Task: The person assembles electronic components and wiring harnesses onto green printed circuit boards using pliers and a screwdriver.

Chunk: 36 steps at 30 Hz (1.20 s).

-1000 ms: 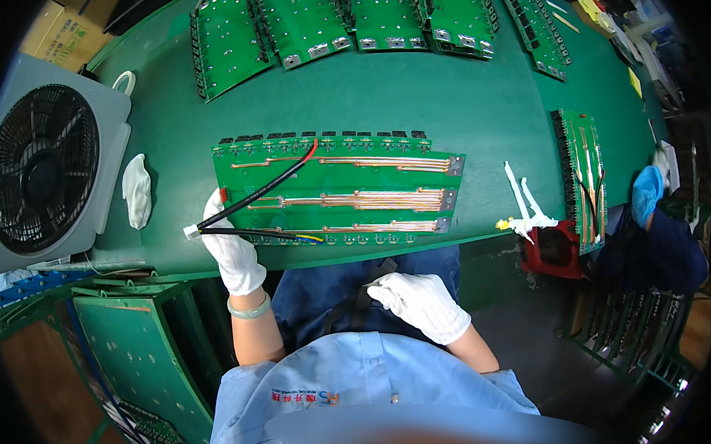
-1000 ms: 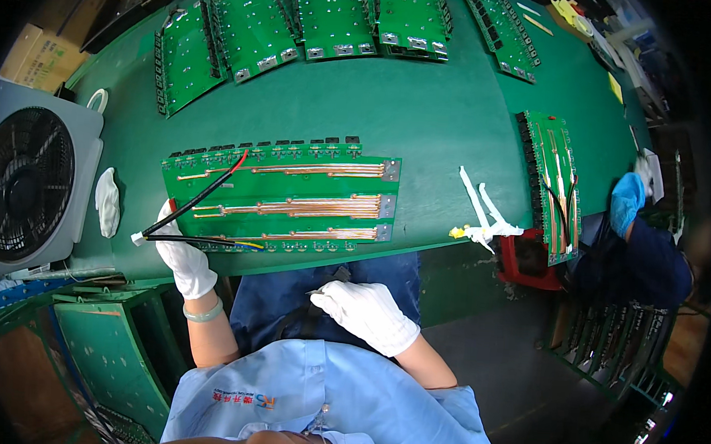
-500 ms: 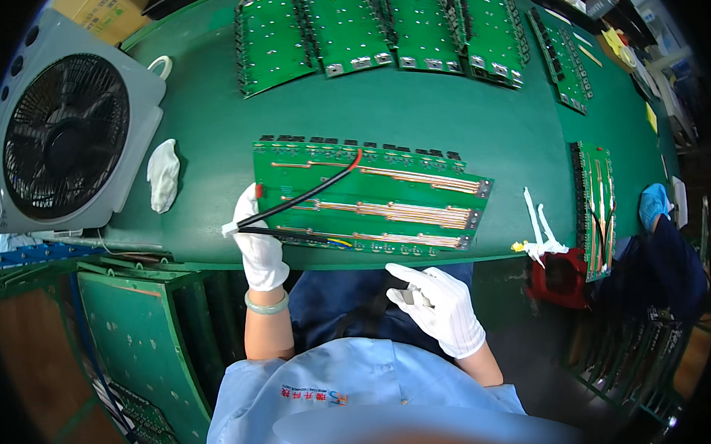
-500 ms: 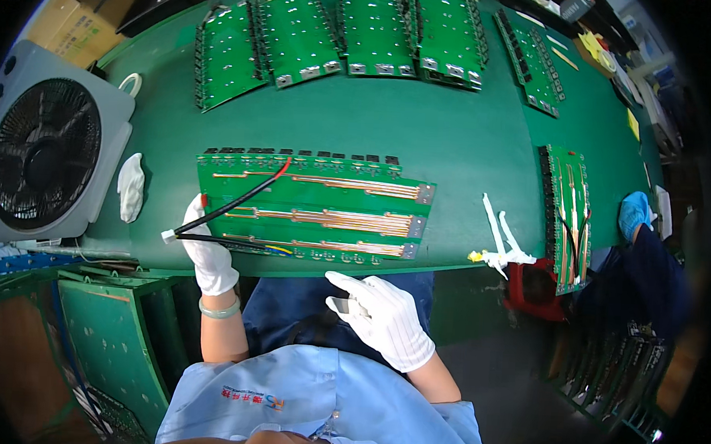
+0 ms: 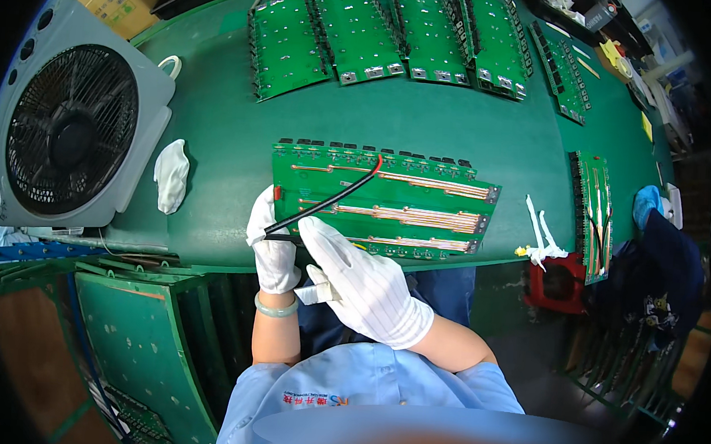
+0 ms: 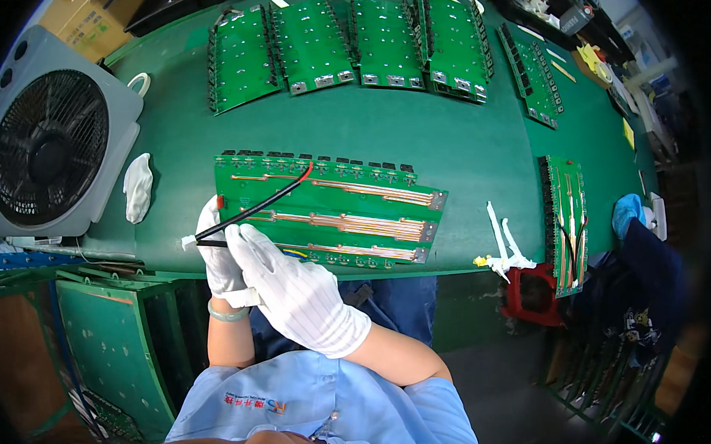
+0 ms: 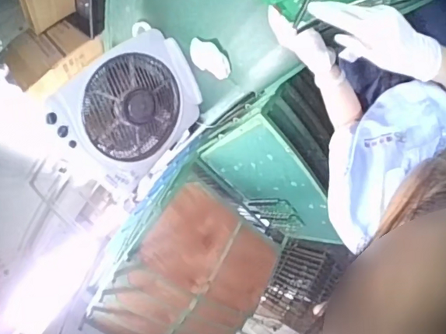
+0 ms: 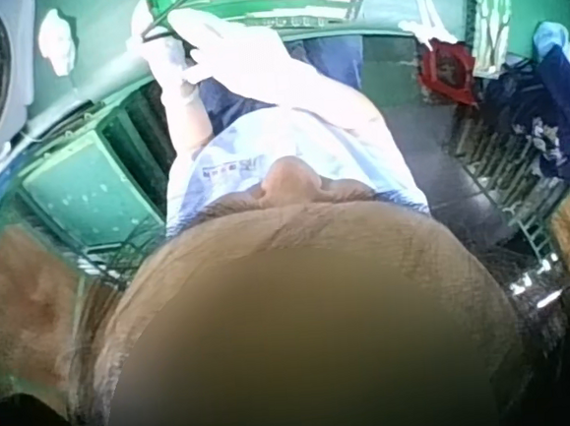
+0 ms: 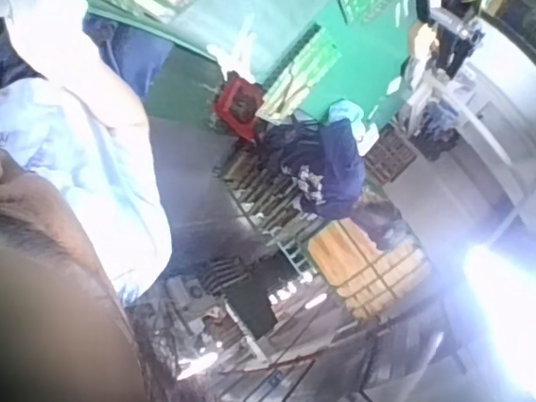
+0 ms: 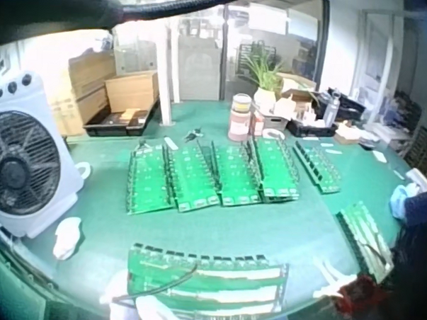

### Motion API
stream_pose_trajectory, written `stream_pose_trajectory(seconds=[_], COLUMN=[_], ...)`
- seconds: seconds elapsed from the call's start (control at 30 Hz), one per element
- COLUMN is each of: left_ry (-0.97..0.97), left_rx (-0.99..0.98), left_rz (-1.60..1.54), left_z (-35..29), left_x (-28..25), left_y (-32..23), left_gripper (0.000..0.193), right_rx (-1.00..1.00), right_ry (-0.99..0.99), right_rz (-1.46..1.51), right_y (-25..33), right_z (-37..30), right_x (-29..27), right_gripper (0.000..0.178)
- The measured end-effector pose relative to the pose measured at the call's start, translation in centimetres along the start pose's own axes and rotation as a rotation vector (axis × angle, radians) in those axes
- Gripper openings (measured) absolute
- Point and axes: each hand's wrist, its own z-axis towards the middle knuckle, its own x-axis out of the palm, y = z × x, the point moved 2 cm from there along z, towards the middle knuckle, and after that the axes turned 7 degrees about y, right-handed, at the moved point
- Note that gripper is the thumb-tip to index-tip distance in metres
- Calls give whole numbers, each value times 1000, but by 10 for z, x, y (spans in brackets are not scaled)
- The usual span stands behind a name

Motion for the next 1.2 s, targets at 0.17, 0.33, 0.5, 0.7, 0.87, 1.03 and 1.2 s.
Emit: stream_pose_trajectory(seconds=[0.17,0.33,0.5,0.7,0.87,1.03,1.2], left_ry=[10,90,-60,-132,-125,-168,-173], left_rx=[-83,271,66,81,32,41,25], left_rz=[-93,299,195,319,295,345,302], left_z=[-6,-1,1,4,3,8,12], left_x=[15,-9,-5,-3,-1,0,3], left_y=[-31,-3,-2,2,4,5,4], left_gripper=[49,58,30,23,22,21,21], right_rx=[-121,-104,7,619,768,734,703], right_ry=[38,32,3,-581,-622,-601,-600], right_rz=[-80,-41,206,691,841,802,845], right_y=[6,7,-9,-41,-68,-75,-83], right_z=[5,5,-23,-64,-72,-66,-64], right_x=[4,-6,-42,-54,-52,-54,-52], right_gripper=[57,59,33,18,27,31,32])
